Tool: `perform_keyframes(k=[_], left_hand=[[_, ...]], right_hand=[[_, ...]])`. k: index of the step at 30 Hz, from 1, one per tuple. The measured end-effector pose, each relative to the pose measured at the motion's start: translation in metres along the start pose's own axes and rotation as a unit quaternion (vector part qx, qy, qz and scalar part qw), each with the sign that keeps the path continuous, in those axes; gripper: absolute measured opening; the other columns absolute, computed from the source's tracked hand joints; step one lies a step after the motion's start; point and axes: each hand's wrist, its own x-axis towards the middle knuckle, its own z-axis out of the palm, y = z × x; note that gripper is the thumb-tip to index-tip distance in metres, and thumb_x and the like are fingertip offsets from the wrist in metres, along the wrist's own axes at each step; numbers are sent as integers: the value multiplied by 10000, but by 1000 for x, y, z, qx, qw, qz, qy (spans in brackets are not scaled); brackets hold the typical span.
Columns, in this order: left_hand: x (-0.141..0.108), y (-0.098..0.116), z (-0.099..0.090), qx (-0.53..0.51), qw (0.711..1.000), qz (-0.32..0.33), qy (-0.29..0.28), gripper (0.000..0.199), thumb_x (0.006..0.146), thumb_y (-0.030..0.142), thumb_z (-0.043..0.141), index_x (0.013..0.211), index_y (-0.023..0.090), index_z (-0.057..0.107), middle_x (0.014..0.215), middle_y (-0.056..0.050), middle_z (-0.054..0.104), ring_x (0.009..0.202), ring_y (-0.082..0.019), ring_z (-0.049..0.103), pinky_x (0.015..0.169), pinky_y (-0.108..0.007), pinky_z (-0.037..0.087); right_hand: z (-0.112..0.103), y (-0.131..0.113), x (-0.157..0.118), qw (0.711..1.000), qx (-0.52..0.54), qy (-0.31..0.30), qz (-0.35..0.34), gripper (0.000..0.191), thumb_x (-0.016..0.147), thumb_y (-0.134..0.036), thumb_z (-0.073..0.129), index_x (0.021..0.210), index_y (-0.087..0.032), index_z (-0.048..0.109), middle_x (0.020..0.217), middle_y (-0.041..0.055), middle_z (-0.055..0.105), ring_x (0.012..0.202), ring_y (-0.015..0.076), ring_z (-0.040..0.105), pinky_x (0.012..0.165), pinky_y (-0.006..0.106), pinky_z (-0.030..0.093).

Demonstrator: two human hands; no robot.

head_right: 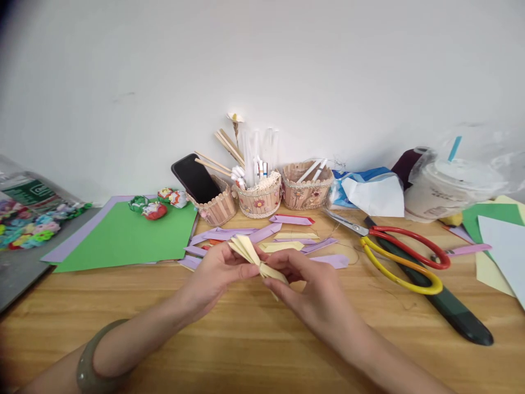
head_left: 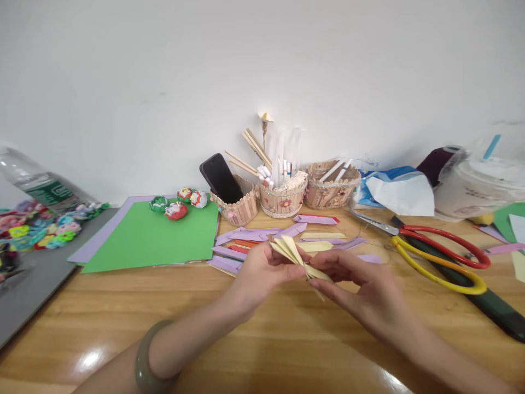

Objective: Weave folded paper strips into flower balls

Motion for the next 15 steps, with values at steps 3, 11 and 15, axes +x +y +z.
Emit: perform_keyframes(k=[3,11,15], left_hand=[[-1,1,-2,46,999,-13,-22,289,644,233,715,901,150,611,866,-32,667,849,-160,600,784,-282,427],[0,1,-9,96,983,-106,-112,328,626,186,692,935,133,597,853,-38,607,758,-142,560,678,-273,425],[0,3,-8,74,989,-87,-90,308,628,132,677,923,157,594,840,-14,594,826,-138,553,740,-264,424]], right_hand=[[-3,1,-4,995,-49,-66,-49,381,844,-199,514,1223,-216,486,792,13,678,661,127,634,592,238,519],[-15,4,-3,974,-131,-169,-78,476,839,-176,517,1297,-257,418,814,5,660,684,132,623,611,246,502],[-12,6,-1,952,-253,-76,-152,332,806,-218,558,1136,-204,529,1017,102,604,915,215,588,716,352,505]])
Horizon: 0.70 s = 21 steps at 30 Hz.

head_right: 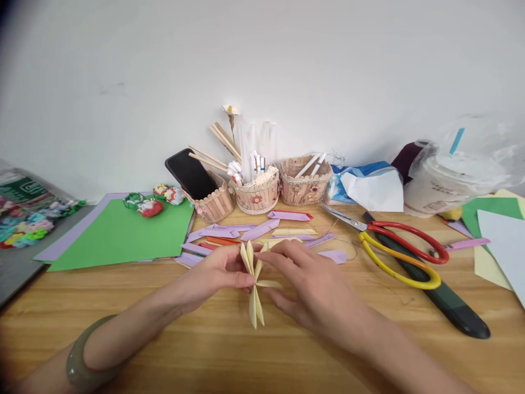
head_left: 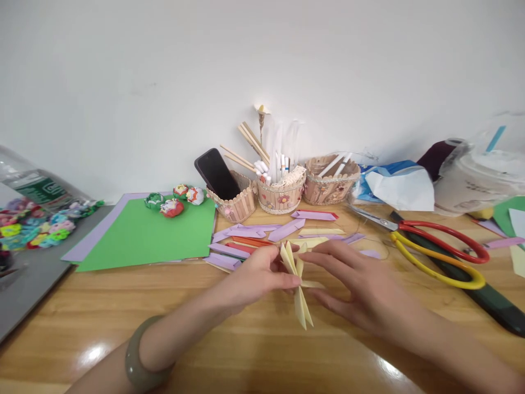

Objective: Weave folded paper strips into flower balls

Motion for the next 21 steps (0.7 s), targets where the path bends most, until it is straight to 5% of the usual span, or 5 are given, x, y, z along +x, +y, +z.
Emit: perform_keyframes(k=[6,13,18,21], left_hand=[[1,-2,2,-13,998,-1,62,457,610,133,697,1043,166,555,891,-29,607,880,-167,564,802,-304,423],[2,-5,3,-41,996,21,76,546,612,172,715,1124,185,527,879,-17,573,870,-159,539,752,-275,434],[3,-5,4,-40,995,42,78,658,623,160,707,1225,194,445,817,8,548,799,-127,532,744,-263,438],[4,-9,4,-15,995,62,81,722,652,191,692,1294,226,363,969,-33,563,823,-137,556,778,-297,452]], right_hand=[[2,2,3,997,-41,42,-53,100,836,-181,522,929,-196,555,916,75,641,919,222,570,751,391,496],[10,6,-3,994,-24,102,-42,169,865,-137,481,1014,-201,528,839,57,666,753,173,624,643,302,508],[5,0,1,997,2,61,-53,192,875,-137,461,1039,-186,548,831,65,642,744,173,598,622,301,495],[4,-3,1,998,-11,33,-48,158,871,-164,474,999,-177,566,884,76,642,782,186,596,658,322,491]])
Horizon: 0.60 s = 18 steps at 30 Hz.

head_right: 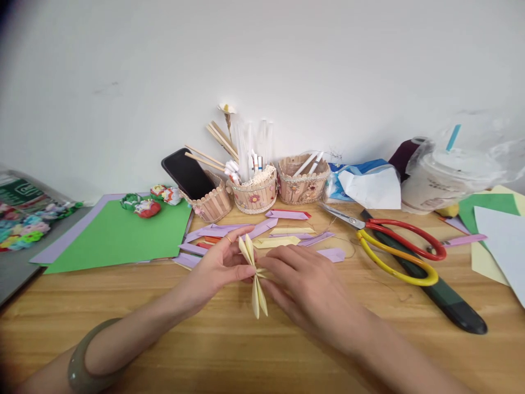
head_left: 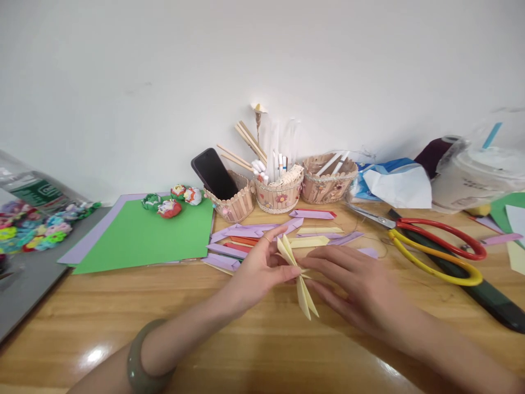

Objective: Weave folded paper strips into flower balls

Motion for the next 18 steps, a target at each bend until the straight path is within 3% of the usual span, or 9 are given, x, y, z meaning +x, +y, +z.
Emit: perform_keyframes(k=[4,7,9,13,18], left_hand=[[-3,-8,0,119,990,77,-10,783,666,269,702,1338,317,304,1305,-90,410,964,-196,554,848,-369,461],[-8,-9,2,255,957,134,9,1011,570,316,774,1388,350,181,1456,-77,207,1225,-298,372,976,-451,379],[-11,-7,3,324,935,143,7,1131,532,363,789,1406,355,71,1490,-70,132,1292,-323,274,1011,-498,331],[-12,3,1,400,904,150,-29,1031,575,372,763,1401,330,148,1473,-60,230,1312,-286,264,1036,-478,310],[-10,14,-9,411,896,168,-31,899,629,282,741,1371,330,235,1416,-53,346,1203,-233,421,977,-404,389]], right_hand=[[2,0,-2,999,-29,27,1,111,877,-167,465,885,-158,576,790,63,637,711,176,590,600,296,465],[3,1,-3,998,-50,41,-1,97,873,-161,471,859,-149,567,745,59,615,667,167,569,568,284,440],[3,2,-4,997,-61,46,-5,91,872,-162,475,855,-145,563,736,57,606,657,163,560,564,281,430],[3,4,-3,996,-62,50,-36,106,878,-160,461,851,-149,564,735,47,605,653,152,554,566,271,419],[2,10,-3,996,-63,52,-44,115,881,-149,458,845,-152,566,751,50,623,659,147,560,573,264,421]])
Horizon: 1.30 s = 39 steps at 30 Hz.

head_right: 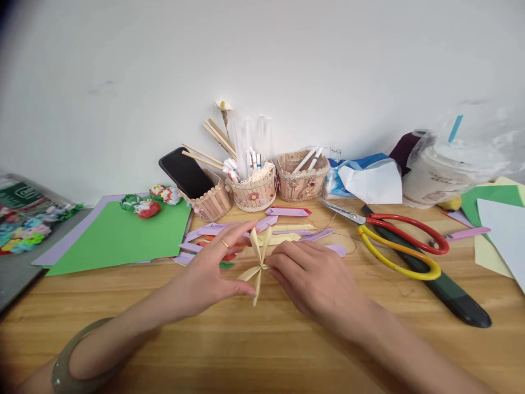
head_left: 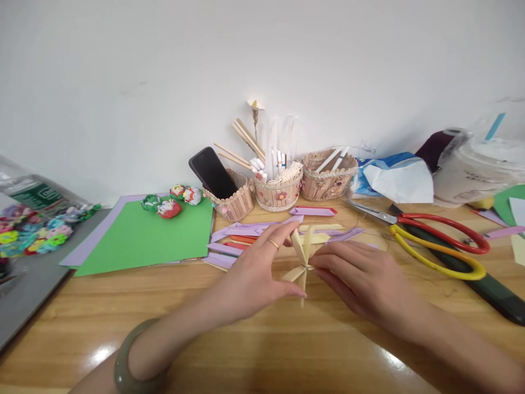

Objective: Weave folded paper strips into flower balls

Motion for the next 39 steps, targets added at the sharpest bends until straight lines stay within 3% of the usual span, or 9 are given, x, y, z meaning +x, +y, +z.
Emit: perform_keyframes(k=[5,10,14,20,24,30,33,36,39], left_hand=[[3,-4,-8,38,999,21,22,652,668,255,706,1251,289,415,1270,-50,516,1075,-209,521,873,-357,446],[2,-6,-12,69,989,78,103,137,724,245,659,818,182,582,811,-11,648,741,-139,592,666,-268,461],[0,-7,-13,50,984,126,120,146,719,246,672,664,159,569,655,-10,629,630,-126,577,585,-250,440],[0,-3,-14,-2,990,81,115,164,688,286,700,653,156,607,667,-27,656,666,-145,600,631,-270,464],[2,-3,-21,-76,994,36,66,201,674,341,701,742,158,649,779,-51,684,754,-168,615,672,-276,484],[10,-11,-24,-282,954,-10,106,273,798,421,542,885,181,637,1013,-65,645,873,-161,606,743,-272,493],[13,-12,-17,-357,930,-81,25,402,728,430,625,1055,202,575,1062,-79,632,826,-161,615,695,-277,492],[13,-9,-9,-382,906,-150,-108,401,631,311,732,992,172,626,847,-48,679,699,-135,616,675,-274,483],[12,-6,-1,-390,894,-194,-102,230,607,242,745,797,133,676,695,-19,663,594,-103,592,641,-253,473]], right_hand=[[-1,2,-1,999,19,-20,-21,138,892,-134,425,859,-158,557,794,55,635,679,147,565,603,270,433],[-2,6,-1,999,27,-7,-22,108,870,-103,452,868,-154,548,788,58,628,686,149,566,591,266,431],[-6,8,0,999,24,8,-27,122,866,-101,450,886,-164,553,789,55,638,703,147,585,598,260,444],[-11,11,3,999,4,26,-42,125,858,-93,466,908,-160,559,823,59,654,735,155,598,627,280,460],[-12,18,1,999,-1,32,-42,140,844,-78,487,938,-154,559,884,74,648,808,170,589,691,311,470],[-17,18,2,996,-27,14,-87,190,882,-104,442,997,-155,583,955,77,659,946,194,565,802,361,451],[-18,13,4,991,-55,-9,-120,253,931,-154,363,1030,-174,595,963,53,674,996,193,552,835,366,434],[-18,10,5,989,-71,-22,-130,296,945,-171,322,1070,-197,589,981,46,671,1022,192,544,852,370,433],[-20,5,4,990,-104,27,-92,233,907,-169,414,1068,-218,575,1006,72,649,1009,211,552,800,372,465]])
